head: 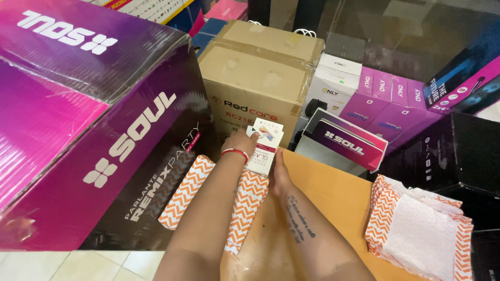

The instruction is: The person wraps small rectangular boxes in orange and white chevron-patterned paper. They fold the paper around each box, tuck the ends, and place the wrapped items on a stack. The person repeats this process for several boxes on a table surrounded by larger product boxes.

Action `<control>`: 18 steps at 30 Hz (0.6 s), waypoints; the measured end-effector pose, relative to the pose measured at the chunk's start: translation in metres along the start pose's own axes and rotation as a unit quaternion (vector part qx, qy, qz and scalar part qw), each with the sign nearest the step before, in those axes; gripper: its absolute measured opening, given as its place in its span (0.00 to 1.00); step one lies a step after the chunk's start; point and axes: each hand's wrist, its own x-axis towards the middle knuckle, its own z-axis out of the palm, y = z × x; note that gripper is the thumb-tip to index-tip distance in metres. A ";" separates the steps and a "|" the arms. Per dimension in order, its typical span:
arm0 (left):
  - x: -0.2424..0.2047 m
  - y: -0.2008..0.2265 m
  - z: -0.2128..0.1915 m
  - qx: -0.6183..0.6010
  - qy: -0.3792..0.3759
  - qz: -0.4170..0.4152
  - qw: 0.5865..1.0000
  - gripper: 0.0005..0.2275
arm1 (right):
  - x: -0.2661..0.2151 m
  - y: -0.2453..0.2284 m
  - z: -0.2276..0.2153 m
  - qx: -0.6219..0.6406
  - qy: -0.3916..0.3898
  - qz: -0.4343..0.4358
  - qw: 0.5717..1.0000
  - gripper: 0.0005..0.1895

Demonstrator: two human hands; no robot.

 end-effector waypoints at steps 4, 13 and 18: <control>-0.042 0.007 -0.012 0.023 0.042 0.041 0.998 0.28 | 0.055 0.046 -0.064 -0.101 0.036 -0.011 0.994 0.48; -0.167 -0.031 0.016 -0.032 0.150 0.091 0.984 0.18 | -0.053 0.101 -0.050 -0.162 0.124 -0.047 0.978 0.38; -0.149 -0.067 0.051 0.028 0.266 0.280 0.922 0.21 | -0.059 0.107 -0.039 -0.161 0.100 -0.010 0.982 0.39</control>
